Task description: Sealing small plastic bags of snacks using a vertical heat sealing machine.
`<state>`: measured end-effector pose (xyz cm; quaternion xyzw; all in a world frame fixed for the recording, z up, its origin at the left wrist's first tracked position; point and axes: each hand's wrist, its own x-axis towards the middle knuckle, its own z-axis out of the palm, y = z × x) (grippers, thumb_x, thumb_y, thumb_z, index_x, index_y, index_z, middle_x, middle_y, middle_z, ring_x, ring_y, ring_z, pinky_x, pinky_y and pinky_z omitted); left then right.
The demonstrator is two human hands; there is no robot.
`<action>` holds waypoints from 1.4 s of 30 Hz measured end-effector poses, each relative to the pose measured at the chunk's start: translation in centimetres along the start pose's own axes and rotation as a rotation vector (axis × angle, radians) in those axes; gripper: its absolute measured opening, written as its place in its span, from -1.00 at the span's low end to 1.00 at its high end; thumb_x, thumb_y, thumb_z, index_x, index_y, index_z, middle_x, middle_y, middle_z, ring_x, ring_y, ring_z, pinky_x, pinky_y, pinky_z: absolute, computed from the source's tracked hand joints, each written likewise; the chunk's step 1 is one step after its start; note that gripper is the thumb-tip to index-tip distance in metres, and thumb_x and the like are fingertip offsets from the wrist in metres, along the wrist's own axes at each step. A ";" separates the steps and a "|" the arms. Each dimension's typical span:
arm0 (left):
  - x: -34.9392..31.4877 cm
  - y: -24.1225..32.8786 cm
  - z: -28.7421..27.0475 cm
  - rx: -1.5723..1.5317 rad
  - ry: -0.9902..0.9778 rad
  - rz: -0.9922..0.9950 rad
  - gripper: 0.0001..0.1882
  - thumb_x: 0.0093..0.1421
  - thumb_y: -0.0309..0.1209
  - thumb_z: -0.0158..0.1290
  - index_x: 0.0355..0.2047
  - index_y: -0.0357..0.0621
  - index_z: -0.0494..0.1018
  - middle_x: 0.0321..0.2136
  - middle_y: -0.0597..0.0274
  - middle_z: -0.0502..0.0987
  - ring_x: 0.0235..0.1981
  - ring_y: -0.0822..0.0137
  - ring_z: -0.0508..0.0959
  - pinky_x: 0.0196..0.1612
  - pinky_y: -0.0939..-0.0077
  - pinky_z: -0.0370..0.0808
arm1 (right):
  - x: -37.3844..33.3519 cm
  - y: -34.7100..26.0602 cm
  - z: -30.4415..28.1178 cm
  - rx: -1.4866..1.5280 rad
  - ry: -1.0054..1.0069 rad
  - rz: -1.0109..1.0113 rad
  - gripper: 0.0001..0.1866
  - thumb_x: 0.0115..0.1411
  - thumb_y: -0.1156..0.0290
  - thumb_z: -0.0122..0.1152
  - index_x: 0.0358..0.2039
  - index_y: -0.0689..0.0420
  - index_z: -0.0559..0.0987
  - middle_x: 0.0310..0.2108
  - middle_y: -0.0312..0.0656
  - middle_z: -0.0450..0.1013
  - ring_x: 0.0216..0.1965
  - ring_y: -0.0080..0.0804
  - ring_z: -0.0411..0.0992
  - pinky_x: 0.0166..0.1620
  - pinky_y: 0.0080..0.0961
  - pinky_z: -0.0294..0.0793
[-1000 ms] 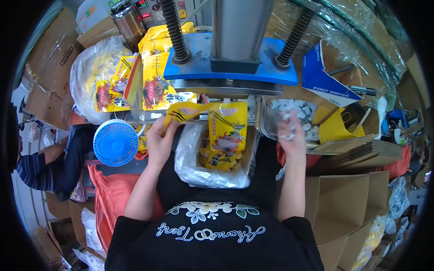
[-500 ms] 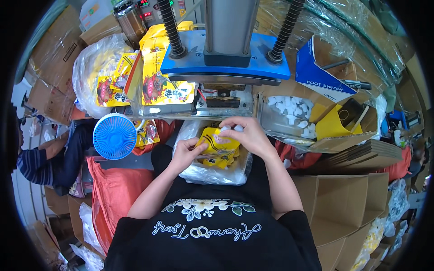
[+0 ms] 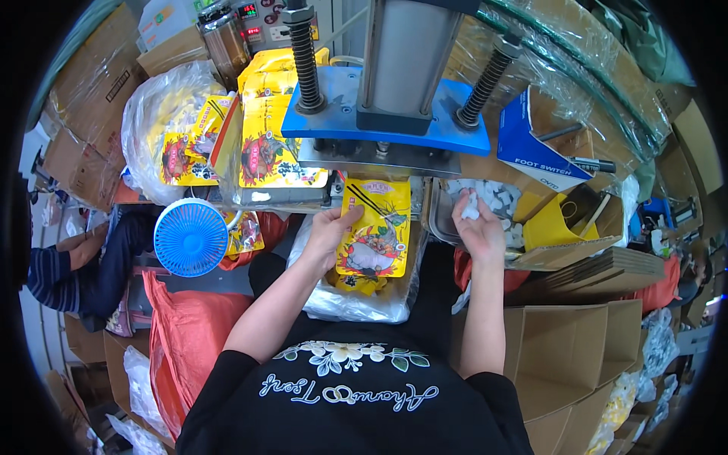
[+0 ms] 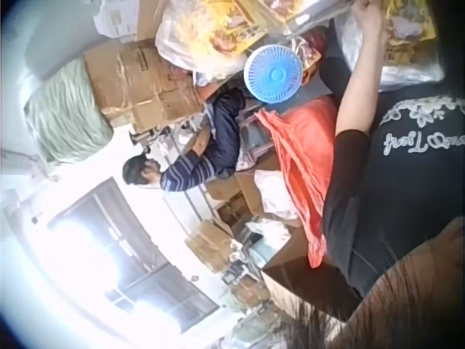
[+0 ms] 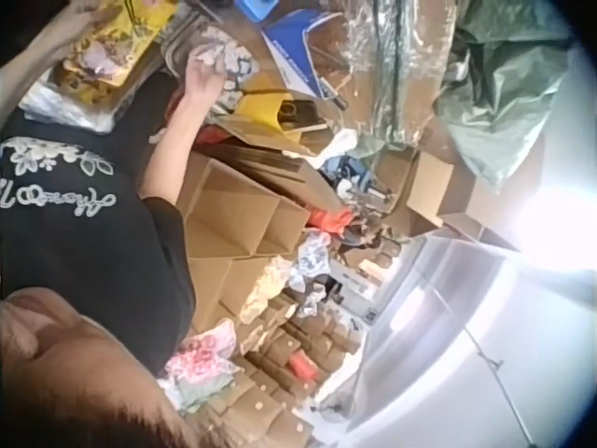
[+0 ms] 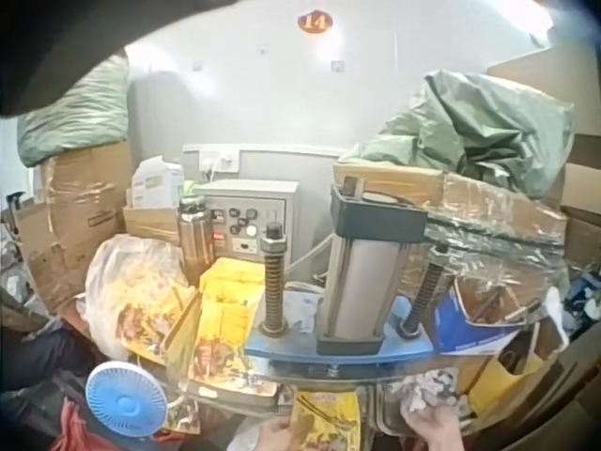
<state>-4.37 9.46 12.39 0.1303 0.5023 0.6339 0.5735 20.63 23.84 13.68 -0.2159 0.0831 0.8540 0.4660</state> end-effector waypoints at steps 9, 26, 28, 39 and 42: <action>0.7 4.0 -9.6 1.671 0.355 0.915 -0.20 -0.01 -0.26 0.26 0.26 0.03 0.21 0.26 0.02 0.19 0.32 0.01 0.10 0.33 -0.01 -0.08 | -0.6 -0.5 -2.2 -0.353 -0.210 0.006 -0.60 0.33 0.49 -0.04 0.18 0.07 0.31 0.14 -0.09 0.31 -0.41 -0.60 0.30 -0.50 -0.78 0.28; -4.8 -3.0 -5.6 0.707 0.003 0.562 -0.86 0.10 -0.54 0.18 -0.33 -0.36 0.58 -0.40 0.25 0.61 -0.40 0.60 0.49 -0.34 0.64 0.42 | -6.0 10.5 2.9 -1.632 -0.446 0.045 -0.77 0.28 0.40 0.10 -0.08 0.15 0.42 -0.18 -0.24 0.53 -0.73 -0.75 0.27 -0.67 -0.79 0.24; -5.4 -2.9 -5.3 0.765 -0.151 0.405 -0.83 0.11 -0.50 0.20 -0.31 -0.37 0.57 -0.40 0.21 0.60 -0.37 0.58 0.51 -0.31 0.60 0.44 | -5.5 10.8 2.3 -1.615 -0.450 0.082 -0.76 0.27 0.40 0.10 -0.07 0.15 0.42 -0.18 -0.24 0.53 -0.73 -0.75 0.27 -0.67 -0.79 0.25; -0.2 -1.7 -0.8 0.233 -0.058 0.155 -0.70 0.19 -0.34 0.15 -0.36 -0.45 0.54 -0.49 0.16 0.60 -0.51 0.49 0.55 -0.45 0.60 0.47 | -0.8 3.8 0.8 -0.655 -0.300 -0.253 -0.69 0.31 0.36 0.05 0.01 0.19 0.35 0.00 0.03 0.41 -0.49 -0.58 0.39 -0.50 -0.76 0.37; 0.5 -1.0 -0.1 0.002 -0.037 0.031 -0.72 0.19 -0.38 0.15 -0.34 -0.48 0.52 -0.43 0.06 0.61 -0.49 0.38 0.60 -0.41 0.55 0.52 | -0.7 2.5 1.0 -0.165 0.106 -0.205 -0.70 0.34 0.39 -0.03 0.01 0.27 0.34 0.04 0.18 0.32 -0.23 -0.31 0.45 -0.21 -0.60 0.54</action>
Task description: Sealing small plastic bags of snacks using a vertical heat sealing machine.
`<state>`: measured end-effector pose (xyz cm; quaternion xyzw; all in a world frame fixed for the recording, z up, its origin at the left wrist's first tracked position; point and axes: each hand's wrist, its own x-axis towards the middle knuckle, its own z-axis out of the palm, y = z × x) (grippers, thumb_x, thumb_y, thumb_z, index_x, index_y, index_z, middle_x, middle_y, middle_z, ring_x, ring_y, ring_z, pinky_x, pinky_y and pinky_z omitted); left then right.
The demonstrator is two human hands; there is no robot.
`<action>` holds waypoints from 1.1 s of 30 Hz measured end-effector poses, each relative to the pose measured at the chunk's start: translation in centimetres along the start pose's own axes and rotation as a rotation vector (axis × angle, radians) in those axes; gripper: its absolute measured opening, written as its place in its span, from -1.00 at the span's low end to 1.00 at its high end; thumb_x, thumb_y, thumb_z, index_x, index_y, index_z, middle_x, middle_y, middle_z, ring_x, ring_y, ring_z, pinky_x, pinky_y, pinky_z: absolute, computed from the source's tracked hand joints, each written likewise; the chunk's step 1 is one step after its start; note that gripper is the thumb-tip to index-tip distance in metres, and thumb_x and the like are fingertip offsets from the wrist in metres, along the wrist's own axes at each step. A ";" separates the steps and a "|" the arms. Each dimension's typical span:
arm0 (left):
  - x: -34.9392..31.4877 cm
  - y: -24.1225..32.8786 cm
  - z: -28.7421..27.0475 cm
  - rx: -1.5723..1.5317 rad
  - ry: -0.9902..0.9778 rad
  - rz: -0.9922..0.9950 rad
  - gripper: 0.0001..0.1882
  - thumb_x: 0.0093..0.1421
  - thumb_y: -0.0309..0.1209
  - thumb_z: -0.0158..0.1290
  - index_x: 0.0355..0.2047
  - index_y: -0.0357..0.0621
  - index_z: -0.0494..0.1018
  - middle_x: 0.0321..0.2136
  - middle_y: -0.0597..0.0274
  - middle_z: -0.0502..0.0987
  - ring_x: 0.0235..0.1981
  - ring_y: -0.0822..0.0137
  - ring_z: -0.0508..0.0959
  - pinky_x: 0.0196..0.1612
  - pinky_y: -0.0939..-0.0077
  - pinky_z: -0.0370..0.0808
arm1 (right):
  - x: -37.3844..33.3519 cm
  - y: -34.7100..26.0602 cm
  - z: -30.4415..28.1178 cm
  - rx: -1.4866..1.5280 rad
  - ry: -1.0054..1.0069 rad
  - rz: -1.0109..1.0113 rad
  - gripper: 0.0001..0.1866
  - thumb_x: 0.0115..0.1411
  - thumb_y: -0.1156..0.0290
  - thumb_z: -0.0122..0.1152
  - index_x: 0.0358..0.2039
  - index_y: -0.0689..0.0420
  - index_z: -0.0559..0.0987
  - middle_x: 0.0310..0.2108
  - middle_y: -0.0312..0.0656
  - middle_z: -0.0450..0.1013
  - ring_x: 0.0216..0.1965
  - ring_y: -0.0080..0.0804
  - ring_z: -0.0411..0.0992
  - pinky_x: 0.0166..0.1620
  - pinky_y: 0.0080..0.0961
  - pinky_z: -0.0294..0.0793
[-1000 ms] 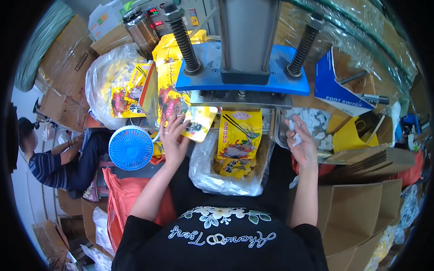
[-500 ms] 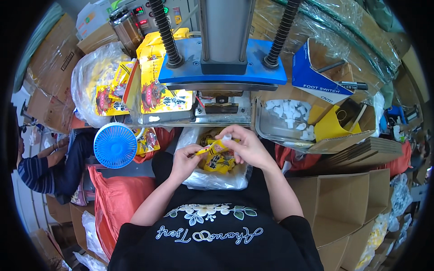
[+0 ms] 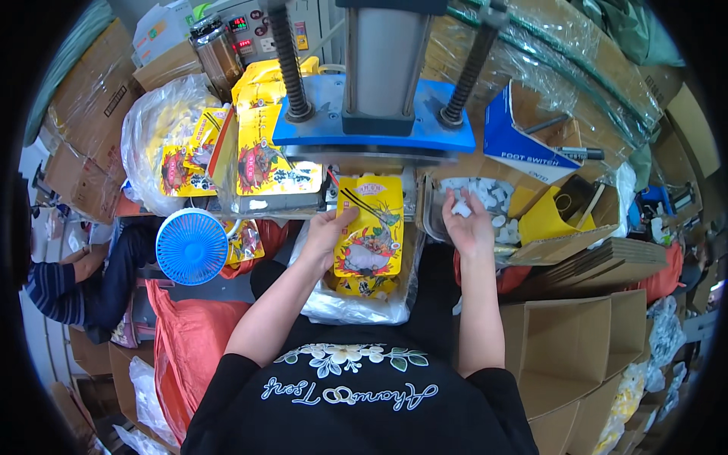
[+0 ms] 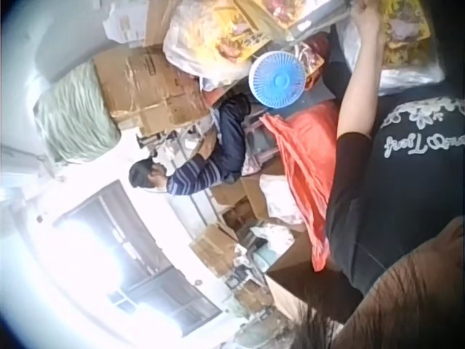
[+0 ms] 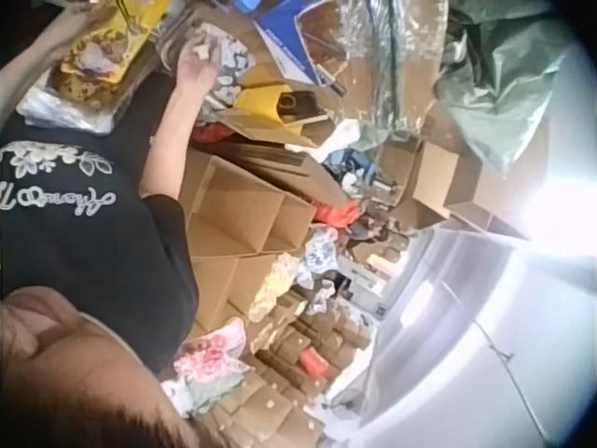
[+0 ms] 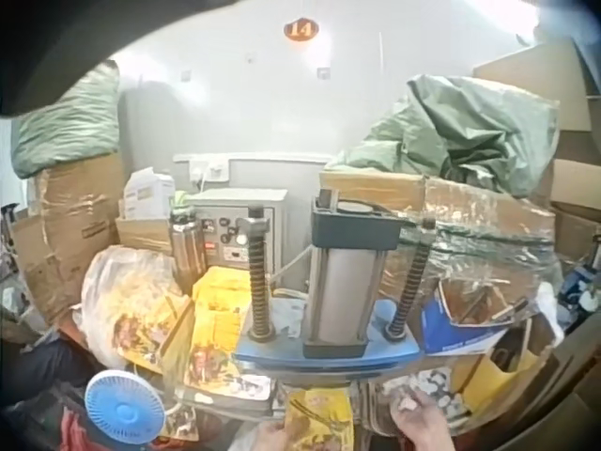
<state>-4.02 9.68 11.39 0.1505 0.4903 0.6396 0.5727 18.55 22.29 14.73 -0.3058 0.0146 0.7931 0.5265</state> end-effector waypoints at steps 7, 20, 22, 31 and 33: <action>1.6 1.5 -2.7 0.479 -0.015 0.500 -0.66 0.20 -0.27 0.15 -0.22 -0.37 0.52 -0.53 0.12 0.61 -0.58 0.42 0.54 -0.50 0.55 0.40 | 1.9 -0.7 -3.6 -0.019 -0.404 0.190 -0.73 0.34 0.48 -0.05 0.00 0.33 0.33 0.14 0.20 0.26 -0.03 -0.16 0.45 0.05 -0.40 0.53; -3.3 5.6 -9.0 1.140 0.370 0.900 -0.92 0.09 -0.53 0.15 -0.37 -0.19 0.57 -0.39 0.18 0.57 -0.27 0.22 0.52 -0.02 0.31 0.34 | -1.9 1.0 -1.2 -1.346 -0.324 -0.448 -0.69 0.19 0.56 0.16 -0.02 0.17 0.50 -0.30 -0.31 0.47 -0.22 -0.61 0.44 -0.16 -0.65 0.44; -4.3 4.4 -7.5 0.799 0.194 0.695 -0.89 0.05 -0.56 0.20 -0.38 -0.31 0.55 -0.46 0.13 0.55 -0.44 0.26 0.50 -0.30 0.51 0.39 | -2.6 3.2 0.0 -1.452 -0.475 -0.624 -0.69 0.17 0.57 0.18 -0.04 0.17 0.50 -0.29 -0.29 0.49 -0.22 -0.60 0.43 -0.14 -0.66 0.43; -5.8 -2.4 -6.2 0.751 -0.128 0.387 -0.86 0.08 -0.49 0.19 -0.39 -0.34 0.56 -0.50 0.18 0.53 -0.50 0.44 0.54 -0.37 0.56 0.42 | -6.4 7.3 2.7 -1.835 -0.865 -0.297 -0.73 0.12 0.47 0.25 -0.14 0.21 0.58 -0.16 -0.17 0.55 -0.09 -0.44 0.48 0.01 -0.51 0.41; -5.4 -3.2 -6.7 0.779 -0.172 0.226 -0.79 0.19 -0.39 0.16 -0.35 -0.35 0.57 -0.47 0.26 0.59 -0.44 0.56 0.52 -0.35 0.63 0.44 | -5.5 7.2 2.1 -1.823 -0.864 -0.184 -0.70 0.12 0.46 0.24 -0.10 0.19 0.56 -0.14 -0.17 0.55 -0.08 -0.44 0.48 0.01 -0.50 0.42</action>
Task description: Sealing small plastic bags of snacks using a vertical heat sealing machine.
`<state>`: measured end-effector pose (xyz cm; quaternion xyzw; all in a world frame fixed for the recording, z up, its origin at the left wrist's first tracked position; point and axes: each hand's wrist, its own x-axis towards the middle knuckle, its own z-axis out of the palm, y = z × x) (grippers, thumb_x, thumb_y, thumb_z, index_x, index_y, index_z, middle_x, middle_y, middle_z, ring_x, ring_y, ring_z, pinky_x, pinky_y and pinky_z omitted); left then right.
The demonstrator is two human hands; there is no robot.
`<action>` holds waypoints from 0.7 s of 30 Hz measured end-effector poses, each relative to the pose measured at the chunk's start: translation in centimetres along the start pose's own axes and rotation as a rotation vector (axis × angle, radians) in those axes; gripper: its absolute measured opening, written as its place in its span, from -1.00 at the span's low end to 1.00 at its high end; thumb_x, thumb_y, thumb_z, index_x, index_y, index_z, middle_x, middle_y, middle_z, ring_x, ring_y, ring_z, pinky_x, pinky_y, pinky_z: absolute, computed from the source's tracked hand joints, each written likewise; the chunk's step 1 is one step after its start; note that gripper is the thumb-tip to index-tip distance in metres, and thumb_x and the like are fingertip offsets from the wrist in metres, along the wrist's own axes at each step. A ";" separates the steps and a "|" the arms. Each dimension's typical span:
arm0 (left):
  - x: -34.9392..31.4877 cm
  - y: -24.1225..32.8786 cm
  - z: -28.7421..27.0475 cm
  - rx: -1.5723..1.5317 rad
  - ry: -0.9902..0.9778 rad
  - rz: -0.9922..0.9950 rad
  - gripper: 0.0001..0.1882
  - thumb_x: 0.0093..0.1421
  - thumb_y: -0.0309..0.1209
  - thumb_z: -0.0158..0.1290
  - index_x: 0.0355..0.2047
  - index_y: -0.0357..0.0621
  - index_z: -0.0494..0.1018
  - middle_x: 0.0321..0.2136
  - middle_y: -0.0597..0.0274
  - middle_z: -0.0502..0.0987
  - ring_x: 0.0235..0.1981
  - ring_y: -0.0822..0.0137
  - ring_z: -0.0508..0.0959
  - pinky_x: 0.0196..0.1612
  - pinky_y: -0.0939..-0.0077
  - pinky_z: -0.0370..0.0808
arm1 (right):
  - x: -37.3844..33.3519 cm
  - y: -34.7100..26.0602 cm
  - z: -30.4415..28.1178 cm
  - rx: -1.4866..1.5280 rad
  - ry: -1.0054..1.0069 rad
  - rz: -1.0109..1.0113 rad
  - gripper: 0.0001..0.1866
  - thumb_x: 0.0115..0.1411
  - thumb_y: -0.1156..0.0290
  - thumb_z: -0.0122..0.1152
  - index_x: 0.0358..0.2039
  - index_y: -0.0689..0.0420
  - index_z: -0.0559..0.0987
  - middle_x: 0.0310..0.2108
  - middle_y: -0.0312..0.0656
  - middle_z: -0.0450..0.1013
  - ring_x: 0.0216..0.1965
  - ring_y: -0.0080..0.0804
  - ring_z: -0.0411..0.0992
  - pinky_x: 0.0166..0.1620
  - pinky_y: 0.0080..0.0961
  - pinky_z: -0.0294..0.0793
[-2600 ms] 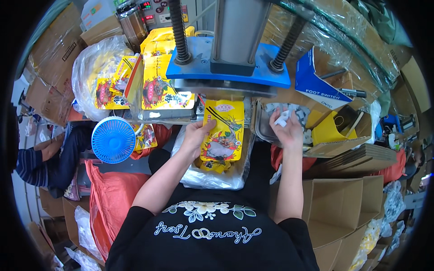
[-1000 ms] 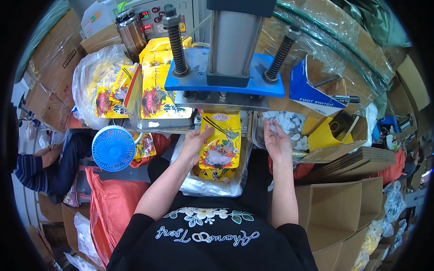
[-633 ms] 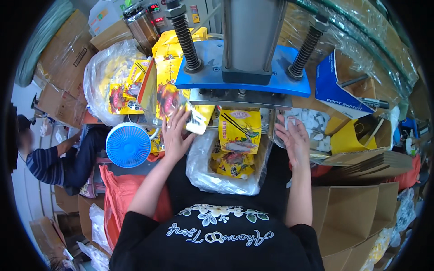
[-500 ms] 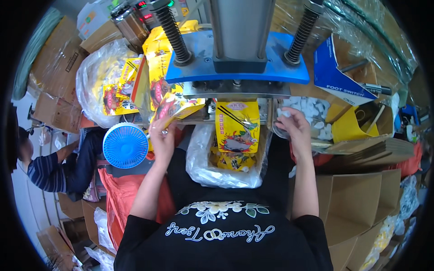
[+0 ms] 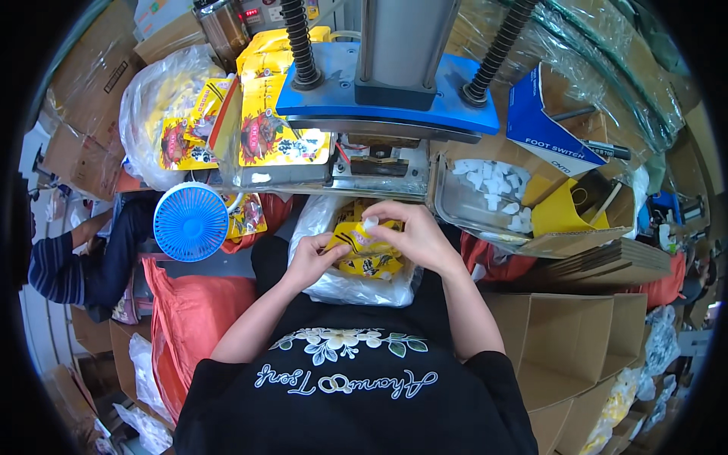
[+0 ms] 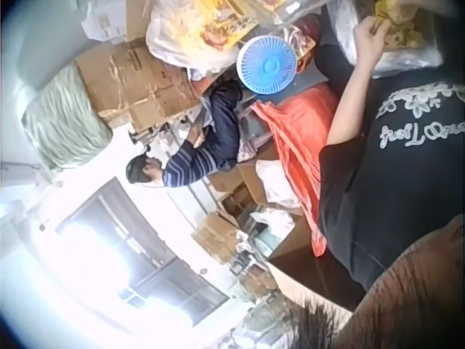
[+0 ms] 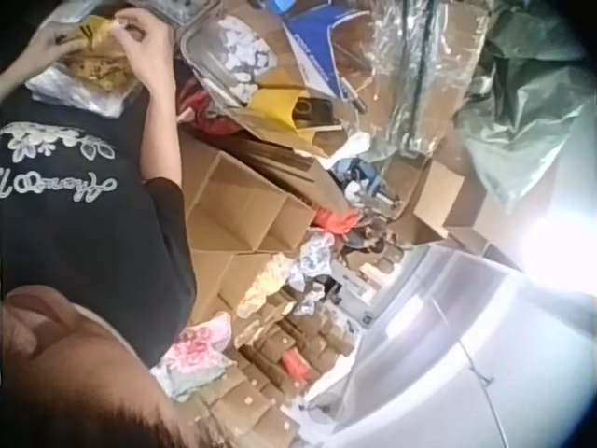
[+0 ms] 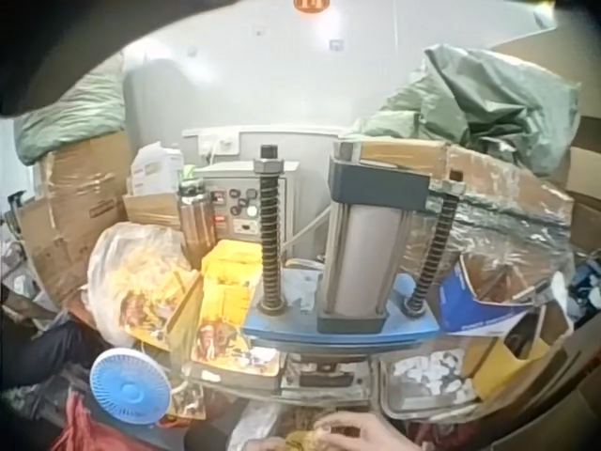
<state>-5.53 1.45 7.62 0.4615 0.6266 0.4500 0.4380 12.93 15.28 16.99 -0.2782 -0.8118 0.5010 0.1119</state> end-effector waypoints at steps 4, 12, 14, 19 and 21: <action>2.4 3.1 0.7 -0.176 0.077 -0.071 -0.71 0.23 -0.33 0.12 -0.36 -0.42 0.54 -0.48 0.23 0.60 -0.47 0.51 0.55 -0.38 0.58 0.49 | -0.4 0.6 -1.6 0.136 0.273 -0.030 -0.48 0.15 0.41 0.26 0.13 0.17 0.40 -0.06 -0.15 0.50 -0.06 -0.46 0.46 0.02 -0.50 0.42; 8.1 5.2 1.8 -0.790 0.093 -0.254 -0.75 0.21 -0.42 0.13 -0.22 -0.41 0.46 -0.29 0.01 0.60 -0.34 0.26 0.64 -0.27 0.39 0.61 | -6.7 4.1 -10.1 -0.478 0.781 0.259 -0.64 0.15 0.30 0.24 -0.07 0.20 0.55 -0.34 -0.07 0.57 -0.27 -0.30 0.55 -0.17 -0.42 0.48; 7.7 6.2 1.9 -0.803 0.101 -0.261 -0.75 0.20 -0.43 0.13 -0.22 -0.41 0.47 -0.29 0.01 0.60 -0.34 0.25 0.64 -0.27 0.38 0.61 | -7.4 6.2 -10.1 -0.839 0.678 0.477 -0.67 0.12 0.27 0.26 -0.12 0.15 0.57 -0.38 -0.02 0.56 -0.28 -0.17 0.54 -0.19 -0.38 0.48; 8.2 6.4 -1.0 -0.298 0.092 -0.117 -0.76 0.23 -0.35 0.12 -0.25 -0.33 0.50 -0.37 0.16 0.62 -0.39 0.48 0.58 -0.33 0.54 0.48 | -4.2 8.1 -6.9 -0.696 0.664 0.179 -0.69 0.07 0.39 0.27 -0.14 0.09 0.50 -0.39 -0.09 0.44 -0.37 -0.10 0.46 -0.27 -0.27 0.42; 8.4 7.0 -4.1 0.056 0.328 0.152 -0.64 0.20 -0.27 0.15 -0.13 -0.31 0.48 -0.35 0.10 0.61 -0.34 0.40 0.56 -0.23 0.52 0.42 | -3.1 7.9 -6.3 -0.677 0.676 0.132 -0.70 0.09 0.39 0.26 -0.15 0.10 0.49 -0.36 -0.06 0.43 -0.33 -0.08 0.46 -0.26 -0.24 0.41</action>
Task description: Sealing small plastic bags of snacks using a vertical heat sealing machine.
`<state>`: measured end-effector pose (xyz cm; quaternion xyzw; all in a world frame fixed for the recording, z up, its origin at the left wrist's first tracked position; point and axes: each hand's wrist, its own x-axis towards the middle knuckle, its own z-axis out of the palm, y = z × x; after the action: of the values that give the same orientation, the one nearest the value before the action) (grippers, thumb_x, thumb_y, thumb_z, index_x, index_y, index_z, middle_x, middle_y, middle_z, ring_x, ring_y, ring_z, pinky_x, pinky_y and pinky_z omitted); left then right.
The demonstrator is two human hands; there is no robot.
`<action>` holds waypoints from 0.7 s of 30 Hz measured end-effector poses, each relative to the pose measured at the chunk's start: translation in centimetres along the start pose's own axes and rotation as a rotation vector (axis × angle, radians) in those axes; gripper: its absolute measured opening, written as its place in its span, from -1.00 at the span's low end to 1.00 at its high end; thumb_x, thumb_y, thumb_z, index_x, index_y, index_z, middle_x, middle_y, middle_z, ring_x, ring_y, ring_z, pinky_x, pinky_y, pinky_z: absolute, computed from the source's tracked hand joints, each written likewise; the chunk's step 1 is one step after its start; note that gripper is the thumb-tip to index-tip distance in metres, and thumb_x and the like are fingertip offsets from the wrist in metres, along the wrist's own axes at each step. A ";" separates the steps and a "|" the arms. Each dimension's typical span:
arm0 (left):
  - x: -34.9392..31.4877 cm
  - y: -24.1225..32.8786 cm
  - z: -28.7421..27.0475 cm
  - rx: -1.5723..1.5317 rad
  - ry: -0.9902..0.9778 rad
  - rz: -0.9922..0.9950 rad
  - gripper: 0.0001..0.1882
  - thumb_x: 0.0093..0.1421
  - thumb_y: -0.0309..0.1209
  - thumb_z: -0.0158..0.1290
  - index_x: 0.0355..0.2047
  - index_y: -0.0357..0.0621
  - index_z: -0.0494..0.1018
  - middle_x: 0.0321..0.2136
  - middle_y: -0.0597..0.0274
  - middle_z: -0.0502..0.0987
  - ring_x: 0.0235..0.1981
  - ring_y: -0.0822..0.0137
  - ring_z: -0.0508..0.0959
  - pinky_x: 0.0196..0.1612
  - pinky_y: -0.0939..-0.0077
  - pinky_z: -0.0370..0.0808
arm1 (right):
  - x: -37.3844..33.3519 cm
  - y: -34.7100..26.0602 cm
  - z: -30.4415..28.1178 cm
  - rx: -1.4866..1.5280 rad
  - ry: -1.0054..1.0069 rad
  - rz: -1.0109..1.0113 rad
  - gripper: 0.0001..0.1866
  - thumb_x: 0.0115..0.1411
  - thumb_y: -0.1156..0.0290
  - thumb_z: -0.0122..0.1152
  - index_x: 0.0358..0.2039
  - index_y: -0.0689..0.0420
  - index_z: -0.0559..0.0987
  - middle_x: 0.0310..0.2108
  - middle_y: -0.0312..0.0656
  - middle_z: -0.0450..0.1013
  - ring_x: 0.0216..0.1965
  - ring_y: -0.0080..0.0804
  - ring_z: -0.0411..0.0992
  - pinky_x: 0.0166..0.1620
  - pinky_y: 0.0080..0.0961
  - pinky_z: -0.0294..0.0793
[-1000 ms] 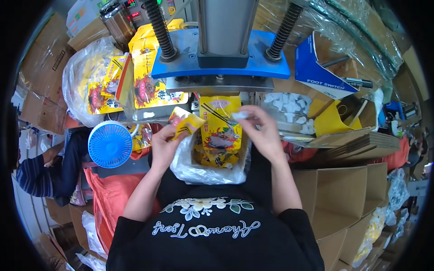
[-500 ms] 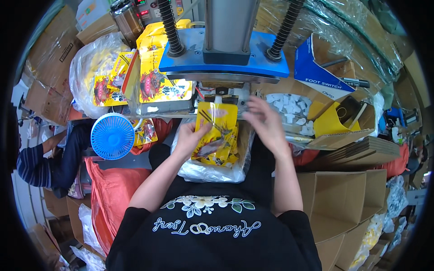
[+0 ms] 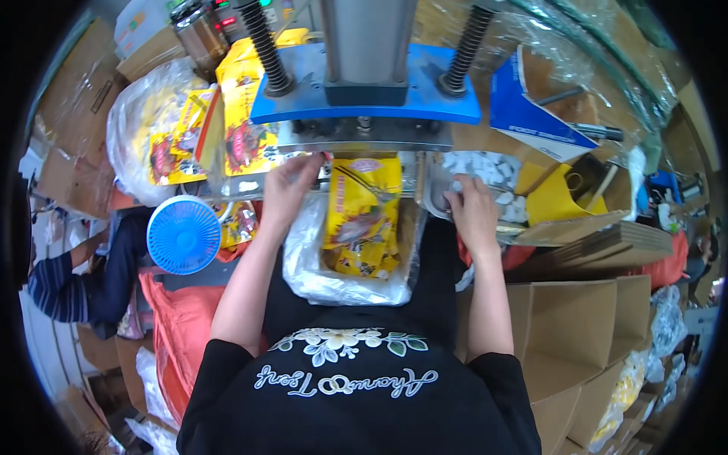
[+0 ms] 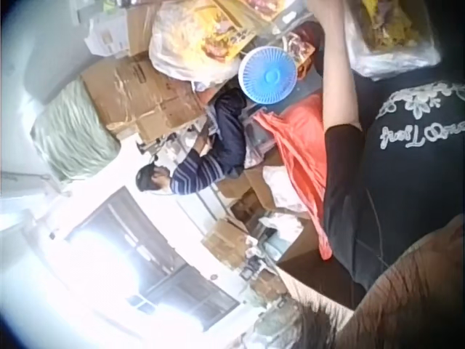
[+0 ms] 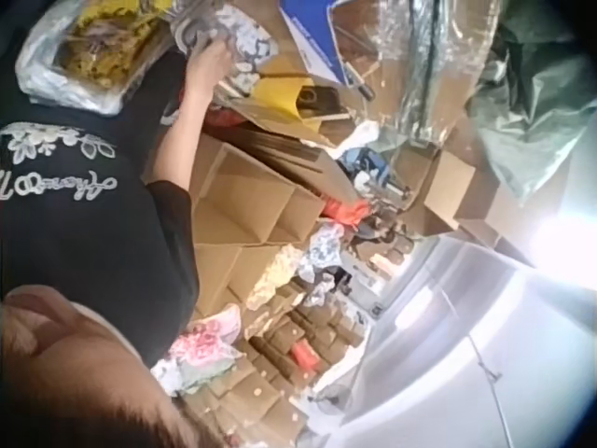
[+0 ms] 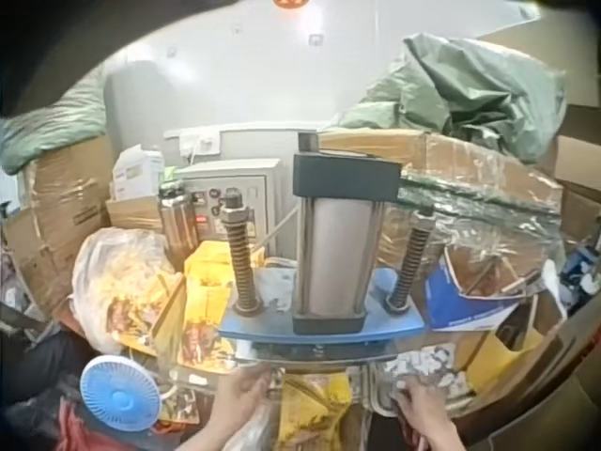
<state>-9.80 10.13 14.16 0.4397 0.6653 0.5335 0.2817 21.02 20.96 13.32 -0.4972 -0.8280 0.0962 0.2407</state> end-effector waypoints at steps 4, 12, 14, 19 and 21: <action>-0.8 -4.8 -4.5 0.781 0.195 0.320 -0.27 -0.01 -0.17 0.28 0.15 -0.10 0.29 0.22 -0.01 0.25 0.31 0.04 0.13 0.32 0.04 0.00 | 1.1 0.0 1.0 0.146 0.080 0.054 -0.67 0.06 0.49 0.27 -0.15 0.11 0.42 -0.34 -0.10 0.40 -0.37 -0.16 0.42 -0.27 -0.31 0.41; -4.4 -3.4 -5.9 0.458 0.338 0.375 -0.92 0.09 -0.51 0.15 -0.39 -0.23 0.57 -0.44 0.18 0.57 -0.26 0.15 0.52 -0.08 0.30 0.34 | 0.8 2.1 0.2 0.141 0.170 0.028 -0.82 0.17 0.51 0.15 -0.19 0.16 0.47 -0.37 -0.22 0.40 -0.50 -0.49 0.31 -0.40 -0.55 0.32; -5.2 -0.6 -4.8 0.292 0.235 0.305 -0.92 0.12 -0.52 0.15 -0.37 -0.27 0.56 -0.44 0.22 0.55 -0.33 0.31 0.51 -0.19 0.42 0.36 | 0.5 0.8 -0.6 0.451 0.137 0.102 -0.83 0.23 0.47 0.12 -0.16 0.19 0.50 -0.44 -0.31 0.39 -0.46 -0.60 0.29 -0.39 -0.60 0.29; -7.7 -2.4 -1.0 -0.046 -0.015 -0.020 -0.91 0.09 -0.60 0.17 -0.36 -0.32 0.57 -0.43 0.32 0.55 -0.40 0.60 0.47 -0.30 0.68 0.39 | 0.1 -8.6 -2.8 0.496 -0.083 -0.178 -0.84 0.20 0.48 0.13 -0.23 0.25 0.54 -0.39 -0.16 0.43 -0.41 -0.39 0.40 -0.31 -0.48 0.39; -8.5 -3.8 0.1 0.018 -0.080 0.006 -0.88 0.06 -0.61 0.17 -0.34 -0.33 0.57 -0.41 0.27 0.57 -0.37 0.53 0.51 -0.26 0.64 0.42 | -0.2 -10.1 -2.7 0.467 -0.288 -0.272 -0.82 0.17 0.47 0.13 -0.23 0.27 0.54 -0.40 -0.09 0.42 -0.37 -0.23 0.43 -0.28 -0.41 0.42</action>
<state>-6.91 2.51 9.74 0.4655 0.6569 0.5102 0.3025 14.60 15.63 19.58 -0.2942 -0.8682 0.3202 0.2391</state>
